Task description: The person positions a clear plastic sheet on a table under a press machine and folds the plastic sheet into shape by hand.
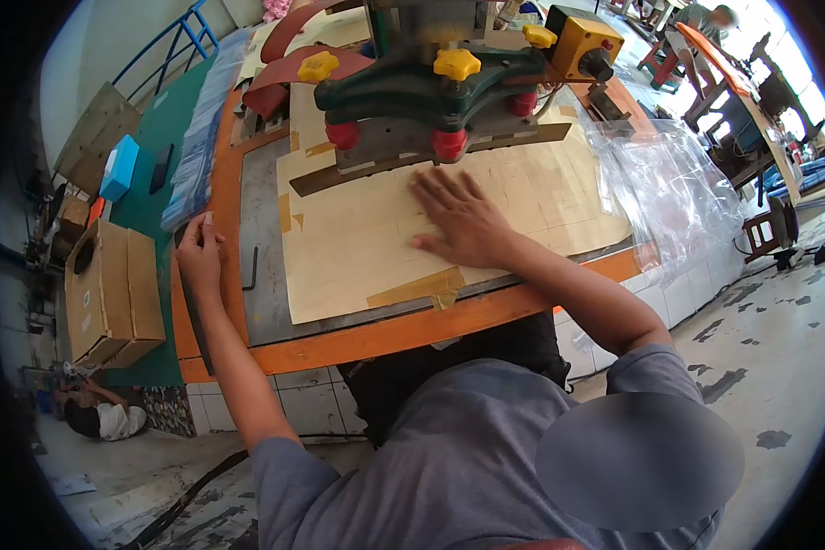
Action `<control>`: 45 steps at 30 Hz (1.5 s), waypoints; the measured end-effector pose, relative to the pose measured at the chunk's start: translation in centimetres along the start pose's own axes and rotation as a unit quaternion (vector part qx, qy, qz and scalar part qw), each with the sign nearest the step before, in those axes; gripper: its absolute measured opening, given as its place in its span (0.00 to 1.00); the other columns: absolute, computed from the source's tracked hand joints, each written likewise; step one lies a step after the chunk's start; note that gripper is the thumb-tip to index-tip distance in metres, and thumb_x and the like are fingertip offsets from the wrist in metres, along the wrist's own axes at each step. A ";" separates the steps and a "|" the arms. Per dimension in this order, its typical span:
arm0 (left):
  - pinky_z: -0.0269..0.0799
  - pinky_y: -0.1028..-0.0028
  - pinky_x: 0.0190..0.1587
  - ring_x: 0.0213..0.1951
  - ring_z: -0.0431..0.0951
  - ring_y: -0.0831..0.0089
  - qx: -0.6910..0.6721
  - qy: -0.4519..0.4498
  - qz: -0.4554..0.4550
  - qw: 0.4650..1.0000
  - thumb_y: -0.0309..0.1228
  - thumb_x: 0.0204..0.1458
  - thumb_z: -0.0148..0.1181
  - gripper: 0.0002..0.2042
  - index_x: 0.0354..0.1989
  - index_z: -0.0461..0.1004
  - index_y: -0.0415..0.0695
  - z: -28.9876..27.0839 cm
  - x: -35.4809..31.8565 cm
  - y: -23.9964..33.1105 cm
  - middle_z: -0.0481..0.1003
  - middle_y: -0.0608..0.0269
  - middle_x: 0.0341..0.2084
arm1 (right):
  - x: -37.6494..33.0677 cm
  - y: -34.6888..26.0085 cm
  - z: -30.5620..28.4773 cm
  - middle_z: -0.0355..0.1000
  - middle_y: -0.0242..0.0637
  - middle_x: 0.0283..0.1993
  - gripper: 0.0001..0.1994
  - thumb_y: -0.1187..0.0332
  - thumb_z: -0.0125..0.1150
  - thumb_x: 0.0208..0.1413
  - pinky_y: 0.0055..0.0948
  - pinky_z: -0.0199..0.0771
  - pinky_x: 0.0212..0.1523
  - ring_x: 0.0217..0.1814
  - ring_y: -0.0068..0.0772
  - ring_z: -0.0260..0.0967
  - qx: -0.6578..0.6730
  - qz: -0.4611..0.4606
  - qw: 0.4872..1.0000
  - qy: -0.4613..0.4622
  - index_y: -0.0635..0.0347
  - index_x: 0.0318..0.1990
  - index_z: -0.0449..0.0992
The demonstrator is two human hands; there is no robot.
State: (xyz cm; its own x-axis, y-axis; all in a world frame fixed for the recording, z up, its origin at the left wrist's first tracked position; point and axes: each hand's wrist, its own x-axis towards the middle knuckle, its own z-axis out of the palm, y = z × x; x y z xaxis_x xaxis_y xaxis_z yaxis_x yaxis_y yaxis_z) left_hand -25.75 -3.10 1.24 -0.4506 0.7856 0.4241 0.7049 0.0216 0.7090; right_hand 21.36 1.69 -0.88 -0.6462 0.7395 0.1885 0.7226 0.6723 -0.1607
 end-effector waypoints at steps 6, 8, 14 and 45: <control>0.64 0.76 0.28 0.24 0.71 0.84 0.021 -0.001 0.016 1.000 0.38 0.70 0.58 0.14 0.51 0.83 0.41 0.3 -0.1 -0.7 0.77 0.68 0.22 | 1.5 -3.4 1.0 0.47 0.49 0.84 0.44 0.33 0.42 0.69 0.58 0.33 0.83 0.87 0.50 0.37 0.021 -0.081 0.996 0.011 0.60 0.79 0.52; 0.66 0.76 0.29 0.25 0.72 0.83 0.016 -0.005 0.010 1.000 0.38 0.70 0.58 0.15 0.51 0.83 0.41 0.1 -0.1 -0.8 0.78 0.67 0.22 | 1.4 -3.4 1.1 0.47 0.49 0.83 0.44 0.33 0.41 0.69 0.57 0.33 0.83 0.87 0.50 0.37 0.023 -0.080 0.996 0.012 0.59 0.79 0.52; 0.65 0.77 0.29 0.25 0.72 0.83 0.013 -0.010 -0.006 1.000 0.38 0.70 0.58 0.15 0.51 0.83 0.40 -0.1 0.0 -1.0 0.78 0.67 0.23 | 0.8 -2.9 1.0 0.48 0.45 0.84 0.42 0.34 0.38 0.71 0.53 0.35 0.84 0.87 0.44 0.38 0.042 -0.041 0.998 0.011 0.58 0.79 0.54; 0.71 0.72 0.30 0.24 0.79 0.76 0.048 0.027 0.050 0.997 0.36 0.68 0.59 0.13 0.48 0.83 0.40 -0.5 0.2 -0.5 0.79 0.62 0.20 | -12.3 4.3 -4.3 0.74 0.50 0.66 0.17 0.64 0.62 0.66 0.45 0.66 0.72 0.73 0.51 0.66 0.117 0.182 0.960 0.176 0.66 0.56 0.79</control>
State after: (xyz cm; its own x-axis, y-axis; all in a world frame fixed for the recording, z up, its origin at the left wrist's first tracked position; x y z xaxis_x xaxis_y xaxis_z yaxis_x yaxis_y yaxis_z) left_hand -26.48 -3.27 1.24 -0.4023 0.7521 0.5220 0.7960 0.0057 0.6052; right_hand 33.48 -4.65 0.32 -0.2082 0.8981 0.3874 0.7836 0.3902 -0.4834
